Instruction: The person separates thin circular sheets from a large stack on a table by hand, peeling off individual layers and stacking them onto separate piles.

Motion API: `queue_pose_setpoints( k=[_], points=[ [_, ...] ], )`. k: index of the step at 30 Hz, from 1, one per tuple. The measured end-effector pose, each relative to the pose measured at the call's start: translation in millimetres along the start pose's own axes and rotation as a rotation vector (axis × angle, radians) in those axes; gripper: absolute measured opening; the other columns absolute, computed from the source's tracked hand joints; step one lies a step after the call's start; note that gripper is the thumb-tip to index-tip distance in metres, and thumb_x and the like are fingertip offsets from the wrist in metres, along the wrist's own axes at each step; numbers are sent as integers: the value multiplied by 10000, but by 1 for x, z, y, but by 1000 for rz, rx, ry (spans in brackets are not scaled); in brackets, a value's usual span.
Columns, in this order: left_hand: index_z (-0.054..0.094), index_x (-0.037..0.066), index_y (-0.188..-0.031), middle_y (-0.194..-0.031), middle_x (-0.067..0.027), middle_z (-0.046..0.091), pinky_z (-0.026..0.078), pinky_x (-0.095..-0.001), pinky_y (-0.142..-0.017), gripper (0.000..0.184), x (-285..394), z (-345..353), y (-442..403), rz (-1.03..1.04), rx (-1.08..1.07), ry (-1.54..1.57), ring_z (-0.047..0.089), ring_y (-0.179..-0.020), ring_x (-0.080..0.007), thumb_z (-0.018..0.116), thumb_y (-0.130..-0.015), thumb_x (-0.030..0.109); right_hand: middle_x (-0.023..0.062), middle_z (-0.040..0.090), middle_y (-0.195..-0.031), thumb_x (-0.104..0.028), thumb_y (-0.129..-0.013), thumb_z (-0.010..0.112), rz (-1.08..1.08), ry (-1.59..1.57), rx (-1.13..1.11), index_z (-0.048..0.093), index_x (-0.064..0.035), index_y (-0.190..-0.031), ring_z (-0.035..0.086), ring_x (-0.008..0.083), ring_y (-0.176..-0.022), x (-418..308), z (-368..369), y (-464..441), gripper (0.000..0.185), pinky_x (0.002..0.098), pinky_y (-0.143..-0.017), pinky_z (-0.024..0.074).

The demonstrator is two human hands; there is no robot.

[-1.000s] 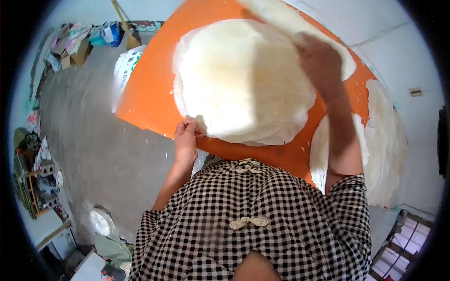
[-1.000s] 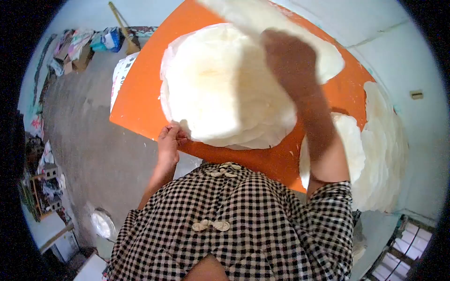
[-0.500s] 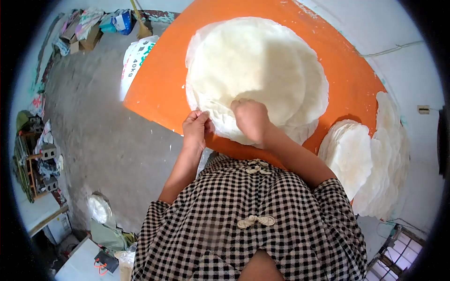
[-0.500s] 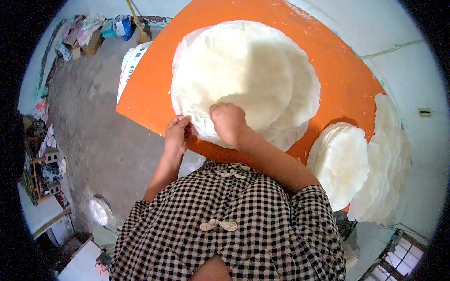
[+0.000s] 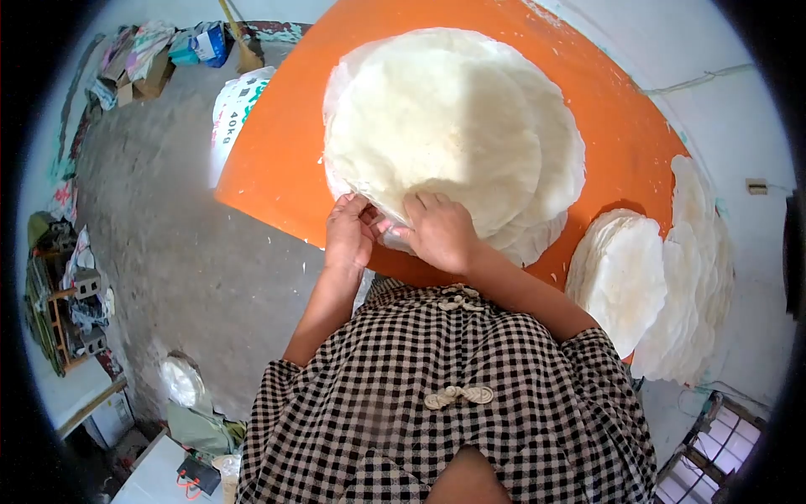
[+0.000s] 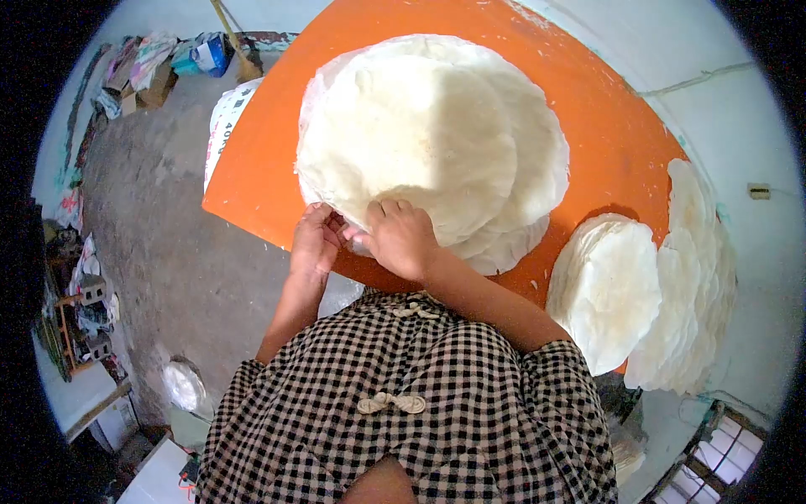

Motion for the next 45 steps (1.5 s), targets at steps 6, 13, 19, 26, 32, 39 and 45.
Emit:
queue_pose_setpoints(
  k=[6,13,19,26,32,39,45],
  points=[
    [468,88,-874,-787,-52,526,521,-353,-634,42,6,8,6,-20,2,15,524,-728,-161,469,-835,72,141,560,-974,-242,-722,622,42,-9,-15,500,-31,-1078,557,305,-859,3,-5,2,432,362,-700,457],
    [408,100,-961,-848,-57,530,521,-289,-647,261,-12,10,3,-78,-116,-58,583,-790,-175,616,-816,161,134,607,-853,-195,-733,617,221,-272,-228,564,-61,-1034,583,301,-799,30,-6,-7,334,373,-686,453],
    [410,66,-1073,-990,-57,541,509,-290,-714,356,-27,10,2,4,-301,-148,574,-893,-156,630,-794,86,183,609,-897,-384,-671,651,159,-579,-175,553,7,-1011,591,305,-828,43,-7,-11,527,365,-739,447],
    [492,61,-1080,-948,-54,594,494,-248,-688,279,-21,6,-2,-48,-422,-142,588,-825,-136,504,-814,-20,181,600,-929,-279,-754,599,245,-637,-378,529,12,-1037,579,285,-866,52,-12,-20,412,355,-743,435],
    [509,62,-1041,-931,-53,597,481,-263,-668,233,-29,3,-10,-41,-186,-163,578,-834,-138,470,-826,-20,201,581,-813,-275,-803,523,145,-390,-114,541,-21,-938,564,359,-779,29,-3,-15,288,426,-657,439],
    [518,26,-987,-843,-65,595,485,-265,-635,200,-33,7,-13,-26,-49,-32,573,-728,-133,472,-803,-37,187,575,-729,-216,-823,490,219,-301,-63,542,-35,-903,569,362,-711,31,0,-21,205,448,-613,438],
    [531,32,-944,-796,-52,582,477,-263,-600,204,-43,-8,-25,-2,-70,-60,553,-669,-137,456,-778,-59,160,589,-734,-130,-767,481,11,-17,-17,524,-23,-828,585,341,-691,21,20,-30,130,418,-609,469]
  ],
)
Point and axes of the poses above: each hand's wrist, its own y-axis away from the middle knuckle, its own z-axis out of the palm, x = y × z, the point moved 2 cm from there along -y, towards the middle knuckle
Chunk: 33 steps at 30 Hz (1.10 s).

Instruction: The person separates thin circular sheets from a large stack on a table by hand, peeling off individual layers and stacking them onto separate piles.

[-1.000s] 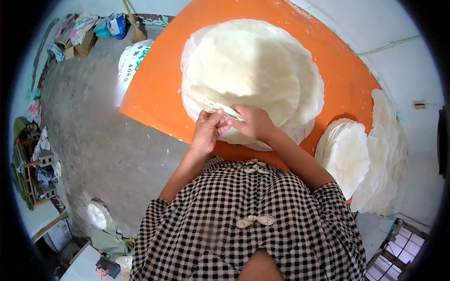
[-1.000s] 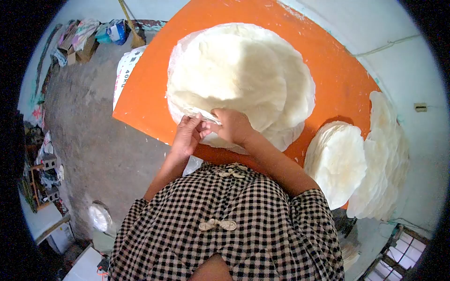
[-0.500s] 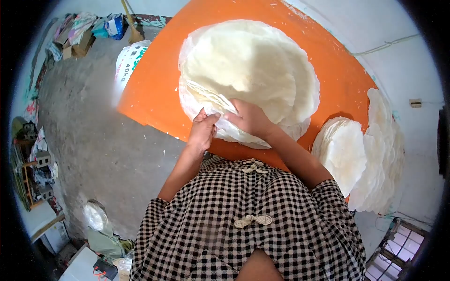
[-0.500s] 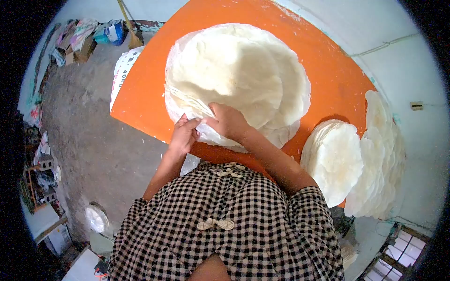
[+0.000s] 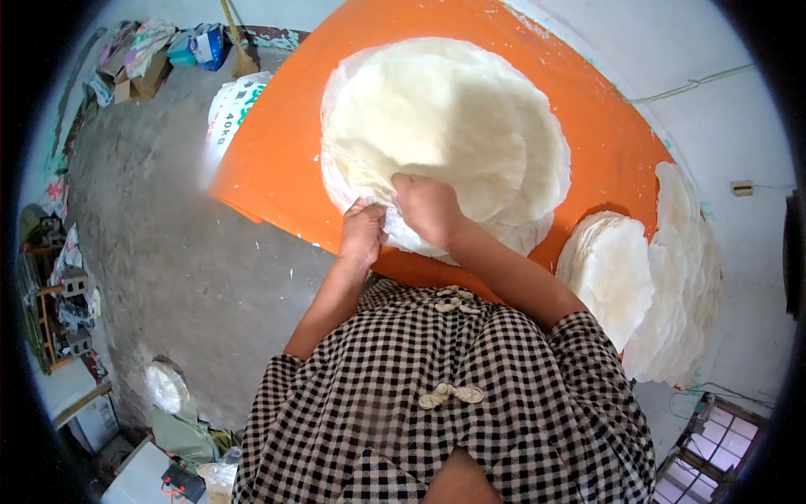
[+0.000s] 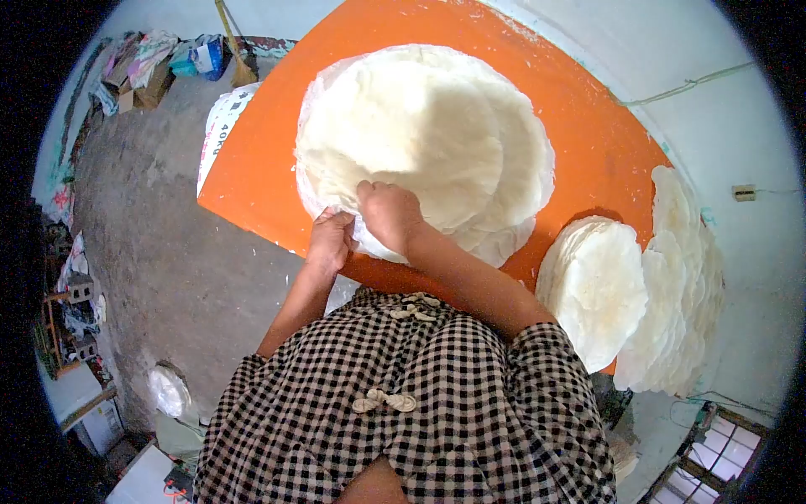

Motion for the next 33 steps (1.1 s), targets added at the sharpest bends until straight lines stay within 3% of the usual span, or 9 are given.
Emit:
queue_pose_setpoints(
  k=[2,5,17,20,23,26,29,30,33],
  points=[
    [526,35,-969,-878,-73,600,501,-304,-669,225,-8,-14,-12,36,-34,-78,581,-758,-173,440,-782,-55,150,601,-789,-93,-733,481,5,92,-38,516,-16,-813,593,326,-741,-9,7,0,117,405,-633,485],
    [542,49,-856,-628,27,500,363,-189,-457,116,7,10,10,46,78,-11,402,-489,-51,466,-808,-25,130,577,-816,-61,-734,482,-22,92,4,513,-33,-835,567,307,-793,-8,7,5,109,384,-629,469],
    [519,65,-919,-626,22,500,309,-220,-336,76,1,-5,-5,5,72,-195,399,-445,-56,515,-848,90,160,572,-917,-165,-809,537,-46,-26,70,502,-13,-1026,547,327,-825,-5,-8,20,266,395,-688,451],
    [491,27,-992,-818,-61,581,436,-237,-521,136,9,6,3,15,30,-203,546,-672,-128,483,-862,64,159,572,-928,-181,-802,549,24,-56,0,498,-6,-1017,546,333,-834,-9,-6,18,282,399,-690,450],
    [516,47,-934,-729,-24,563,360,-212,-353,115,11,9,5,10,64,-213,485,-494,-84,547,-830,84,167,582,-922,-205,-788,571,26,-6,41,500,-12,-976,567,310,-860,-13,-4,16,278,432,-666,466],
    [515,44,-911,-666,-1,536,324,-208,-342,115,17,32,15,48,138,-101,449,-468,-72,569,-823,95,167,594,-880,-196,-771,568,25,50,10,531,-27,-897,570,311,-855,9,3,21,214,436,-648,465],
    [507,49,-889,-585,27,481,286,-215,-342,120,5,-7,-10,-24,54,-156,387,-426,-63,583,-823,116,157,602,-833,-176,-760,528,317,-18,-271,550,-23,-804,575,304,-850,32,-29,-6,160,429,-661,461],
    [550,43,-884,-700,7,551,390,-212,-491,85,15,2,2,-47,70,-168,450,-533,-80,584,-827,97,207,594,-825,-301,-788,534,308,-19,-161,575,-23,-790,565,332,-823,57,-49,-20,280,424,-706,440],
    [552,58,-857,-625,18,517,384,-212,-487,66,5,-13,-11,-62,140,-167,426,-508,-65,589,-825,103,109,633,-881,-275,-799,522,301,-67,62,617,-34,-940,582,197,-822,69,-165,-44,295,340,-726,450]
  ],
)
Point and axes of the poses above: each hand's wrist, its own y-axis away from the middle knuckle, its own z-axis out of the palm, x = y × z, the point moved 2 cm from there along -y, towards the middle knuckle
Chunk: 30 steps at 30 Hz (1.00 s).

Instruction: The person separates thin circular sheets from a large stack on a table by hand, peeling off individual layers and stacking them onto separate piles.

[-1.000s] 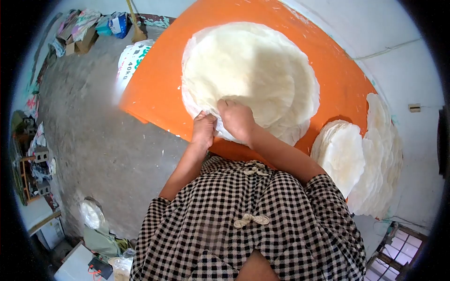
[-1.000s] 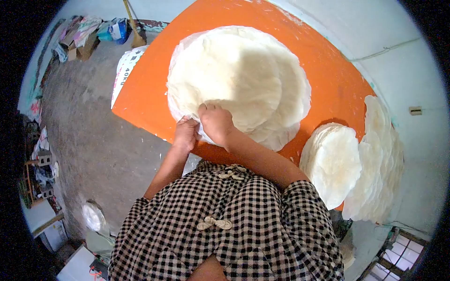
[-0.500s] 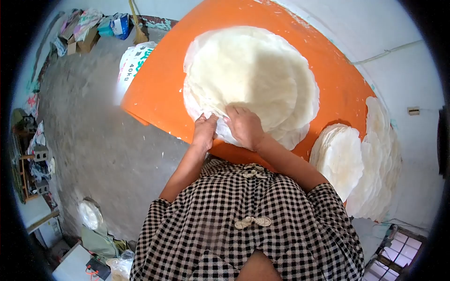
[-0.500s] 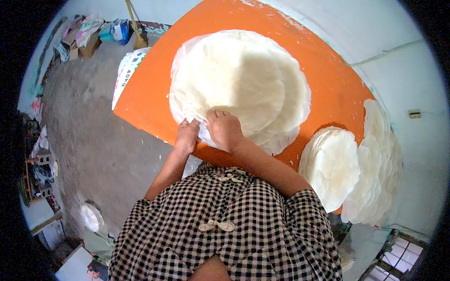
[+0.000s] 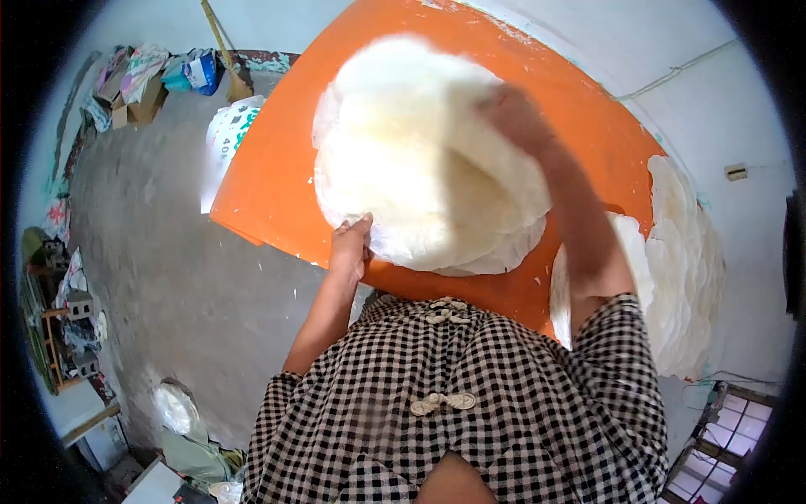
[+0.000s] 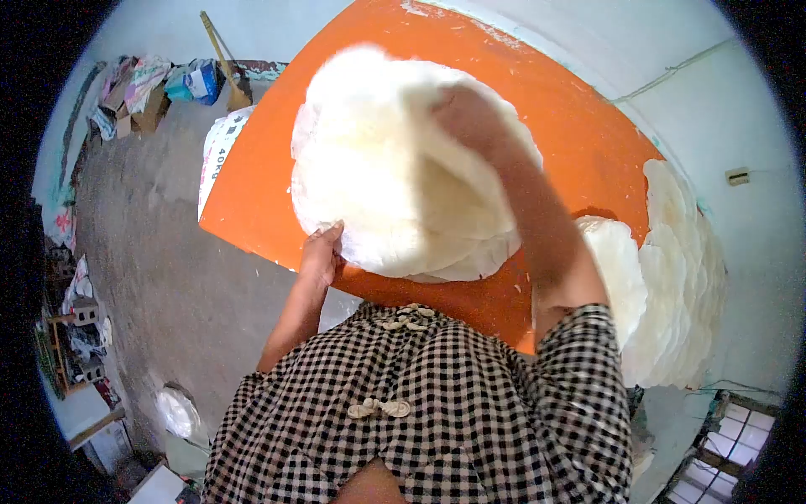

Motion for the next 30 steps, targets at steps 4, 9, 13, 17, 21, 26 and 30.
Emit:
queue_pose_setpoints(
  k=[4,9,13,17,21,26,30],
  points=[
    [502,-16,-896,-719,-56,527,428,-246,-532,175,9,-21,10,382,95,-696,516,-627,-115,564,-835,136,70,632,-862,-121,-796,483,-165,414,283,598,-64,-955,603,212,-755,-41,-80,14,205,332,-599,475],
    [524,-3,-917,-806,-88,560,448,-285,-605,169,41,22,55,830,111,-699,545,-683,-182,528,-837,146,77,567,-713,-77,-727,500,-294,653,379,544,-104,-771,581,255,-671,-8,6,24,68,367,-543,473],
    [497,0,-994,-924,-117,576,481,-313,-675,161,21,62,38,-54,-288,-156,576,-790,-201,452,-875,98,74,550,-708,-62,-716,493,-230,591,141,519,-95,-783,584,239,-698,76,91,64,79,347,-553,478],
    [431,-17,-1084,-951,-120,561,461,-358,-798,234,-5,80,26,-274,-376,-4,560,-873,-229,429,-873,82,61,555,-708,-57,-686,526,-307,442,202,508,-79,-754,591,229,-706,92,97,93,74,336,-549,481],
    [408,-23,-1111,-923,-111,546,450,-366,-810,281,-10,88,23,-337,-297,8,549,-858,-234,456,-855,83,61,551,-789,-61,-679,539,-324,483,132,504,-54,-807,584,222,-760,98,93,110,133,328,-573,480],
    [463,-6,-999,-893,-107,547,455,-345,-769,189,-14,90,16,-372,-183,-22,549,-840,-229,485,-847,104,74,549,-902,-85,-692,545,-328,445,229,519,-45,-905,565,218,-869,102,102,126,218,326,-659,473],
    [490,35,-923,-891,-104,555,461,-352,-743,136,-10,97,15,-427,-159,-49,555,-835,-237,521,-837,136,120,529,-1037,-133,-682,579,-266,380,182,516,-40,-1009,525,256,-972,92,100,133,346,376,-768,440]
  ],
)
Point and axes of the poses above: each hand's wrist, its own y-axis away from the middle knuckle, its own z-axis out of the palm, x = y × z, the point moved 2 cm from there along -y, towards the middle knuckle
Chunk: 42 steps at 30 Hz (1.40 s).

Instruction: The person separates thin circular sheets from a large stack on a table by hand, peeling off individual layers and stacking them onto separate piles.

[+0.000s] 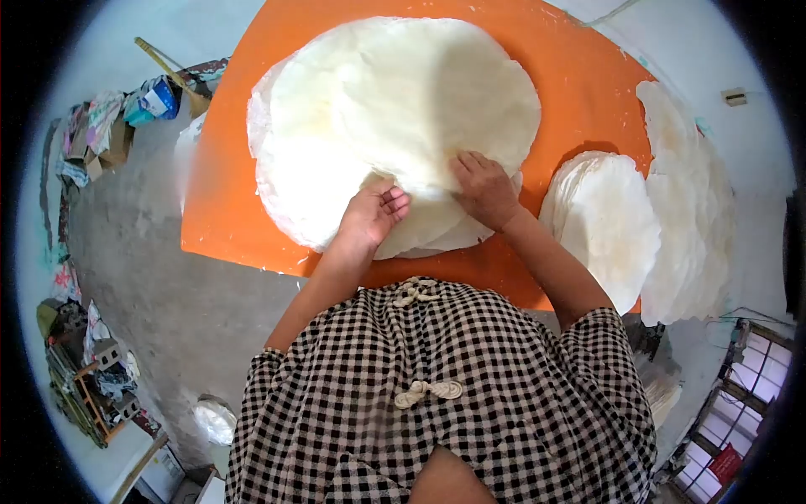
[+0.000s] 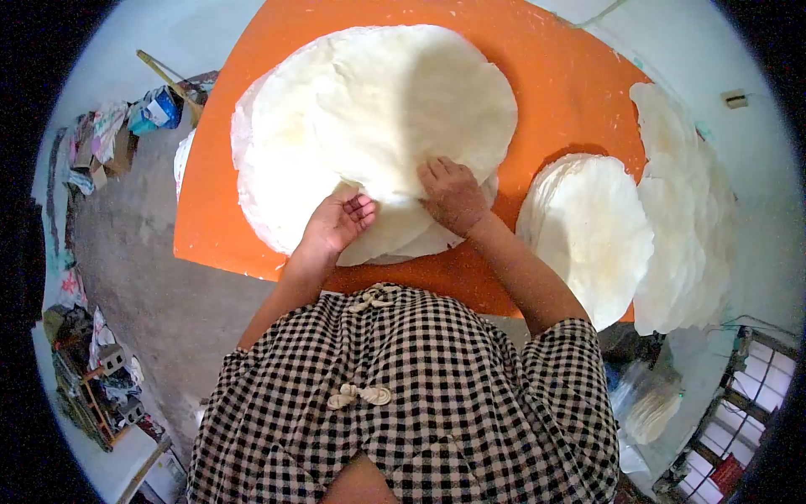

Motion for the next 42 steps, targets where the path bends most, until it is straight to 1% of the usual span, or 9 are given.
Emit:
queue_pose_setpoints(
  k=[7,12,16,18,20,24,29,35,42],
  points=[
    [502,86,-919,-955,-119,589,471,-356,-697,153,13,8,5,-13,-235,-10,582,-849,-236,539,-850,217,157,532,-1063,-138,-713,569,55,-36,47,524,-45,-1055,510,295,-1016,-16,4,-12,357,398,-838,412],
    [478,105,-1040,-1008,-129,597,473,-340,-697,219,16,-8,15,95,-179,-114,593,-824,-209,500,-874,245,133,603,-1004,-217,-741,583,373,-305,-357,618,-69,-996,553,309,-942,35,-12,-57,296,361,-839,434],
    [448,70,-1105,-920,-99,589,467,-311,-659,258,19,-23,23,159,-134,-150,582,-757,-180,478,-878,190,138,622,-839,-281,-805,557,573,-333,-214,610,-25,-889,593,174,-724,44,-140,-160,275,329,-619,460],
    [443,45,-1088,-862,-84,572,459,-299,-645,245,21,-34,33,260,-12,-170,566,-751,-171,478,-873,156,114,622,-818,-257,-803,557,510,-247,8,600,-25,-885,593,186,-705,11,-185,-180,250,329,-589,463],
    [432,35,-1079,-778,-45,536,434,-253,-604,264,25,-41,41,462,169,-130,541,-699,-140,501,-839,121,97,618,-792,-231,-788,564,91,185,190,599,-41,-908,591,220,-694,17,-192,-186,228,330,-576,467],
    [454,19,-1012,-779,-59,528,440,-273,-605,208,31,-55,35,605,297,-44,531,-670,-153,515,-837,111,91,551,-660,-147,-741,500,-151,216,235,573,-113,-809,558,285,-633,-33,-96,-175,105,395,-545,453],
    [475,19,-910,-710,-69,536,423,-241,-500,123,46,-49,36,488,314,10,518,-576,-130,522,-819,88,134,575,-725,-45,-636,513,-151,34,-120,557,-48,-720,573,279,-703,-94,45,-123,95,391,-566,471],
    [474,8,-799,-677,-97,539,386,-233,-396,44,65,-44,29,386,249,-54,506,-479,-145,482,-820,46,113,600,-743,-47,-675,508,-120,-122,-175,580,-41,-733,598,269,-681,-78,30,-124,93,352,-563,496],
    [472,23,-800,-706,-104,548,479,-299,-514,55,71,-47,19,479,166,-206,527,-556,-165,433,-833,44,110,582,-812,-57,-677,528,-86,-67,-179,560,-45,-756,577,265,-770,-88,17,-111,86,357,-607,492]
  ],
)
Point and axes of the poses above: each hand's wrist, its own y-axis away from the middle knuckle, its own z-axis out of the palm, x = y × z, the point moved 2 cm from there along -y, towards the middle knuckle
